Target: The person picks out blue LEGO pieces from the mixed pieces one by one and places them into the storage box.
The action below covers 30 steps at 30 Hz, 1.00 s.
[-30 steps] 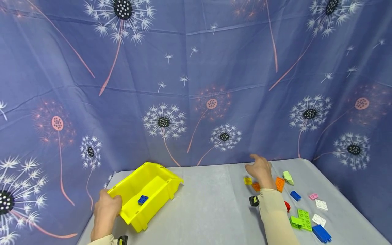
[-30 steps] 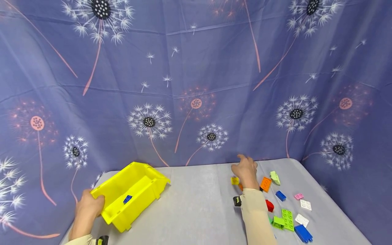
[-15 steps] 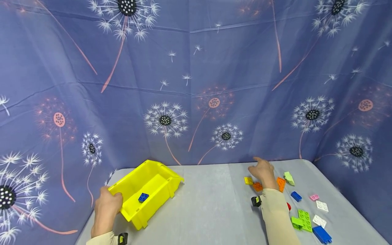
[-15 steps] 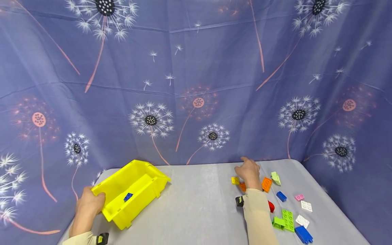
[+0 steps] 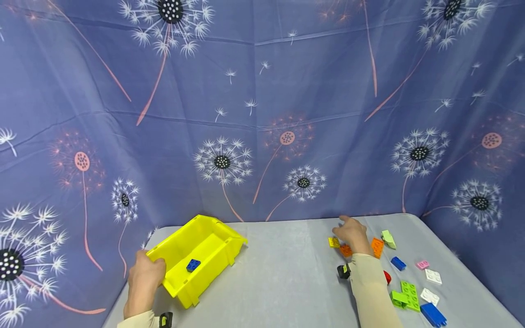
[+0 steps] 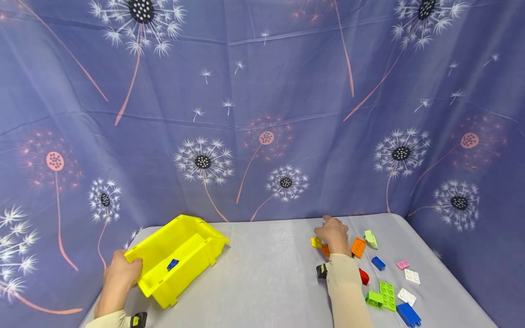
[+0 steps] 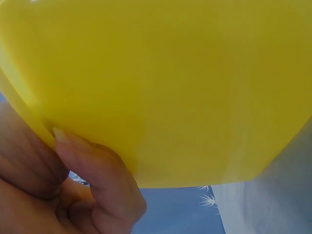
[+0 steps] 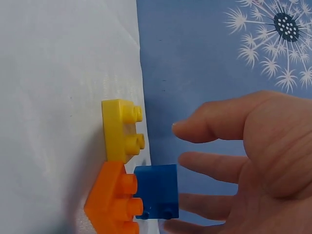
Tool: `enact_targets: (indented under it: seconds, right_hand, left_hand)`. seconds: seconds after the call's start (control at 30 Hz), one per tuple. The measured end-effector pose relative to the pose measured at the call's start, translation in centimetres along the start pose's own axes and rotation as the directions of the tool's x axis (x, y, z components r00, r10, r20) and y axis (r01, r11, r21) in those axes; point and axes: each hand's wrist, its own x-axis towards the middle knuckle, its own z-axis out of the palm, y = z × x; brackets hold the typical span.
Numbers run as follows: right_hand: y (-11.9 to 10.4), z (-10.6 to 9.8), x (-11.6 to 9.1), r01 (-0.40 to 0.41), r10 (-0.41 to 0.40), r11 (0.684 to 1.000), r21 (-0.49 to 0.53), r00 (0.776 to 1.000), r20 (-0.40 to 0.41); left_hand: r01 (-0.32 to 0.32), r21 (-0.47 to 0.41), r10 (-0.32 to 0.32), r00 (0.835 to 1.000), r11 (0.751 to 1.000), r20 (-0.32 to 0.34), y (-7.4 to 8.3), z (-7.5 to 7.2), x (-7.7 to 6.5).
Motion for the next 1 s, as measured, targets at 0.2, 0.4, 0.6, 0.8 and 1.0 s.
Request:
enact_targets:
  seconds: [0.2, 0.4, 0.6, 0.8, 1.0]
  right_hand:
    - [0.19, 0.41, 0.27, -0.013, 0.013, 1.000, 0.016, 1.000, 0.001]
    - [0.28, 0.62, 0.41, -0.027, 0.027, 1.000, -0.009, 1.000, 0.003]
    - [0.45, 0.56, 0.12, 0.021, -0.020, 0.998, -0.053, 1.000, 0.020]
    - [0.72, 0.87, 0.20, 0.007, -0.006, 0.999, -0.049, 1.000, 0.020]
    - [0.54, 1.02, 0.11, -0.047, 0.048, 0.998, -0.032, 0.999, 0.014]
  left_hand:
    - [0.003, -0.001, -0.003, 1.000, 1.000, -0.008, -0.07, 0.07, 0.08]
    - [0.010, -0.006, -0.010, 1.000, 1.000, -0.010, -0.03, 0.18, 0.14]
    - [0.016, -0.009, -0.016, 1.000, 1.000, -0.009, 0.00, 0.30, 0.18]
    - [0.007, 0.000, -0.007, 1.000, 1.000, -0.007, -0.01, 0.17, 0.10]
    - [-0.005, -0.003, 0.005, 1.000, 1.000, -0.015, -0.13, 0.17, 0.02]
